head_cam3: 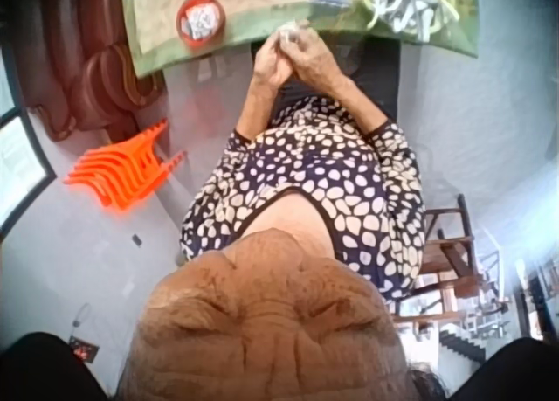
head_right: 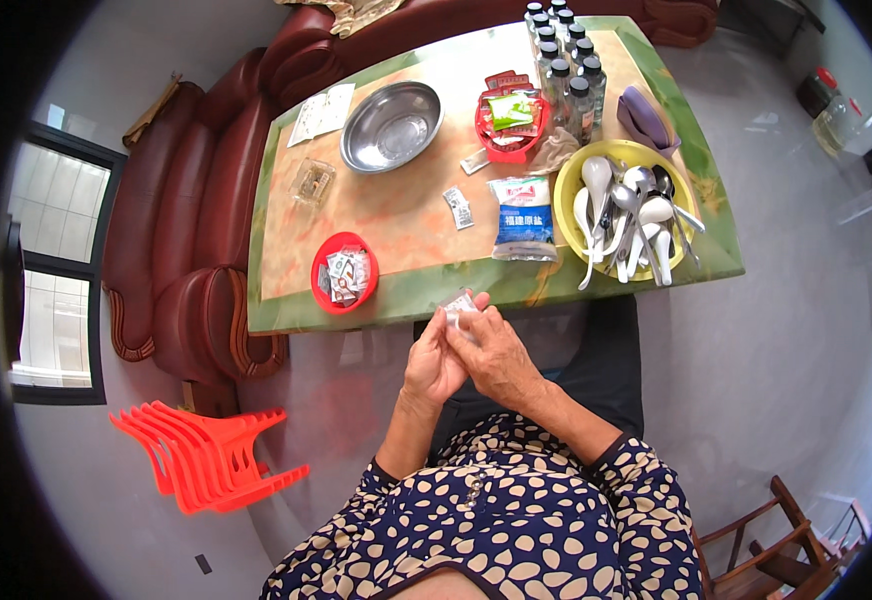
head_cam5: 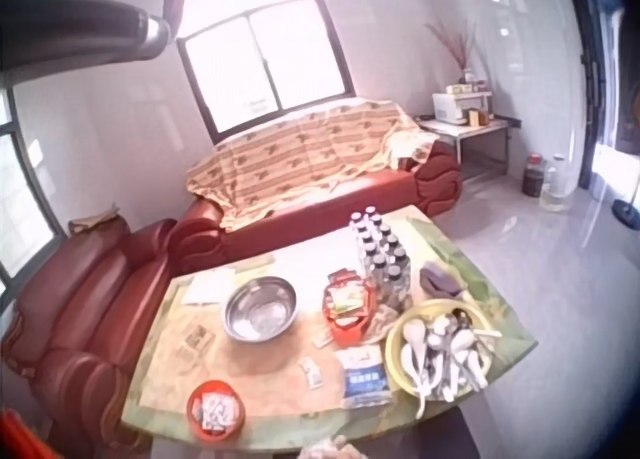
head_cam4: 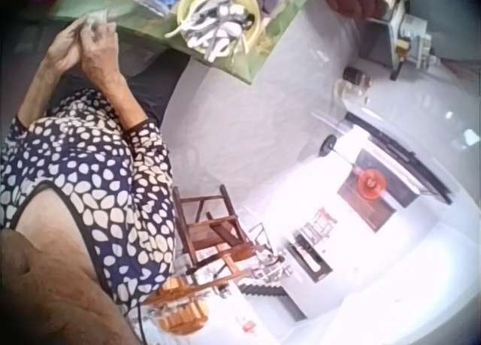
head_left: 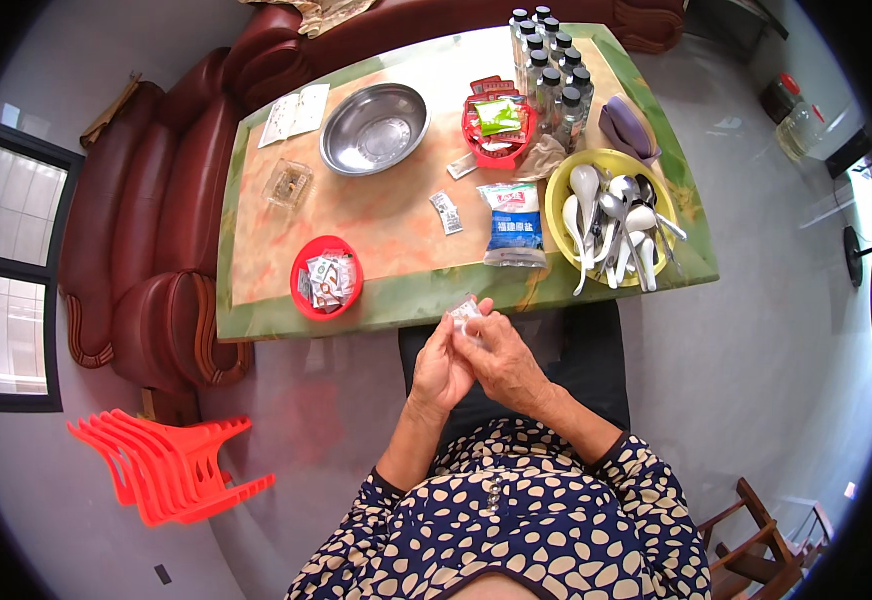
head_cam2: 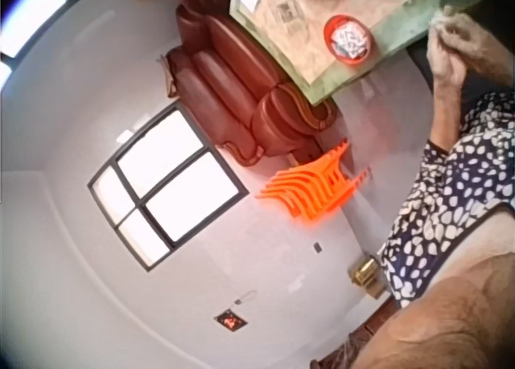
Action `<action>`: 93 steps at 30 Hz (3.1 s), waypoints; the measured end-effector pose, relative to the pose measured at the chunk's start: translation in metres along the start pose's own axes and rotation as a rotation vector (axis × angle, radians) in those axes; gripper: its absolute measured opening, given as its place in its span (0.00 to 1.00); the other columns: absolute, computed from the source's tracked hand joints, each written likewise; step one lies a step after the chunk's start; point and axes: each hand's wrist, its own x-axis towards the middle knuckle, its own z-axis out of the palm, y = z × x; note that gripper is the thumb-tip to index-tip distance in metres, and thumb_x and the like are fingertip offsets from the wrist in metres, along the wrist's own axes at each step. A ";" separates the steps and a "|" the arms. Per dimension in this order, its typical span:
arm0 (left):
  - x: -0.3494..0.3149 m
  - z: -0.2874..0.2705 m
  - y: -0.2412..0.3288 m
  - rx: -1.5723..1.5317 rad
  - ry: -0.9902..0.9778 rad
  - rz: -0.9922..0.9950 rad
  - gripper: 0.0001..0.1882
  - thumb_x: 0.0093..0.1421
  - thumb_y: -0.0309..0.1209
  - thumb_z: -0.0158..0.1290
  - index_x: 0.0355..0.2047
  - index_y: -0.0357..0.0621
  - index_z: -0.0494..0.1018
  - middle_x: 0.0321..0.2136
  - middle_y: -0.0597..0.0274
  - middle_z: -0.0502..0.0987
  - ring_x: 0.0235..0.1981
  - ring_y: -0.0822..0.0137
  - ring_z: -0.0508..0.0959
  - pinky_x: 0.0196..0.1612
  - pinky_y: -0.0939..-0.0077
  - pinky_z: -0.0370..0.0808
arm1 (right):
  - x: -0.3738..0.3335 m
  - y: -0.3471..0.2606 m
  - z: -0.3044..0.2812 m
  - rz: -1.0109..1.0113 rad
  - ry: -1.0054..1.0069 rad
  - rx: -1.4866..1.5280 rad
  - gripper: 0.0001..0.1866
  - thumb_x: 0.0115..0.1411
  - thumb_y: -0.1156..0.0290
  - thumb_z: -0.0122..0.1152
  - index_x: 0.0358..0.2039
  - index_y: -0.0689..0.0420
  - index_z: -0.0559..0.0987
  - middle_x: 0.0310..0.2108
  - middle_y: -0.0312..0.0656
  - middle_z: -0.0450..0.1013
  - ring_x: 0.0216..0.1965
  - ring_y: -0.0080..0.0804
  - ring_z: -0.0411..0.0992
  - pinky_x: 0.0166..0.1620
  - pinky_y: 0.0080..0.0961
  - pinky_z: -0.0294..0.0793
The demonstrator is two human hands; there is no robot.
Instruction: The person sits at a table and repeatedly picks up small white sachets from a red bowl. They fold each sachet by hand and place it back into the bowl. The person also briefly handles a larger blue and white packet near the end of the clip.
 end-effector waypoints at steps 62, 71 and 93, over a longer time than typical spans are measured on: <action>-0.004 -0.010 -0.014 0.042 0.105 0.025 0.22 0.71 0.40 0.37 0.59 0.42 0.63 0.55 0.59 0.70 0.56 0.63 0.70 0.58 0.57 0.68 | 0.006 0.003 -0.005 0.149 0.097 -0.241 0.21 0.47 0.77 0.61 0.46 0.60 0.77 0.38 0.47 0.69 0.40 0.43 0.70 0.41 0.32 0.73; -0.003 -0.010 -0.014 0.121 0.120 0.032 0.20 0.71 0.41 0.37 0.57 0.45 0.65 0.53 0.60 0.70 0.54 0.63 0.70 0.56 0.60 0.69 | 0.004 0.000 0.000 0.096 0.095 -0.140 0.22 0.46 0.81 0.61 0.46 0.59 0.77 0.40 0.48 0.68 0.42 0.43 0.69 0.44 0.31 0.73; 0.001 -0.035 -0.009 0.025 0.141 0.094 0.19 0.69 0.32 0.41 0.56 0.36 0.63 0.55 0.49 0.70 0.52 0.51 0.73 0.54 0.55 0.74 | -0.016 -0.008 -0.013 0.171 -0.245 0.156 0.19 0.48 0.85 0.57 0.43 0.61 0.75 0.40 0.47 0.67 0.41 0.46 0.68 0.43 0.33 0.71</action>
